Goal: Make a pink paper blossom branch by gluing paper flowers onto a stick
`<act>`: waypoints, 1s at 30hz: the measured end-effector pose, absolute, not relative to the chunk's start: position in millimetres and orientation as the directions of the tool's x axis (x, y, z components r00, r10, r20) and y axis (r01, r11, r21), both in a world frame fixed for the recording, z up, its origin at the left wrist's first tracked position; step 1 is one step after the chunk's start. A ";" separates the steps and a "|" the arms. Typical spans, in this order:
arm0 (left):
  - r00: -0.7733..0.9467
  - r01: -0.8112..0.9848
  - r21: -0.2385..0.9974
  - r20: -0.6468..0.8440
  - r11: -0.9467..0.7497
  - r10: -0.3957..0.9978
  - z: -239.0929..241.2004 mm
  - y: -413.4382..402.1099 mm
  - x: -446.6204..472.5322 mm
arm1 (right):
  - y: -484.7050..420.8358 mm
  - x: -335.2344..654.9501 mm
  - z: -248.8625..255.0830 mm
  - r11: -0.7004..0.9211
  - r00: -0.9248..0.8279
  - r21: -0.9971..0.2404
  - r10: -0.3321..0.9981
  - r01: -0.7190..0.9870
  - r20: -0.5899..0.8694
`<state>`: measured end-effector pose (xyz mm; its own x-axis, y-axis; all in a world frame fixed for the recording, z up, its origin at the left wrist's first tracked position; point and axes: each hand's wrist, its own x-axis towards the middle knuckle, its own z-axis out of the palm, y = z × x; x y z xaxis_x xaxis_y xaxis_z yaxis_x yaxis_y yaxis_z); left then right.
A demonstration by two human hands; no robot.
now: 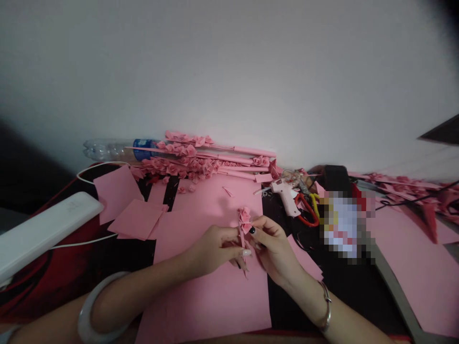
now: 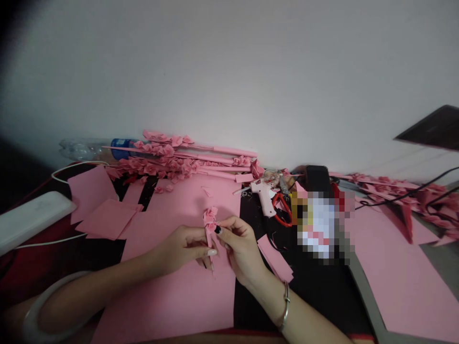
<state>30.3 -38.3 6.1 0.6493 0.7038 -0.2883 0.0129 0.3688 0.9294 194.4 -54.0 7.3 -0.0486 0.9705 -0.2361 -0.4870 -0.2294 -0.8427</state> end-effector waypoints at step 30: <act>0.728 0.035 0.942 -0.254 0.335 0.637 8.6 -39.0 27.7 | -54.8 196.8 8.1 -0.040 0.005 -0.987 0.999 -0.158 -0.041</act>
<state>27.7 -39.0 8.6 0.7276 0.6373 -0.2538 0.0353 0.3346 0.9417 196.8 -54.8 8.1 0.0049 0.9991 -0.0411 -0.1576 -0.0398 -0.9867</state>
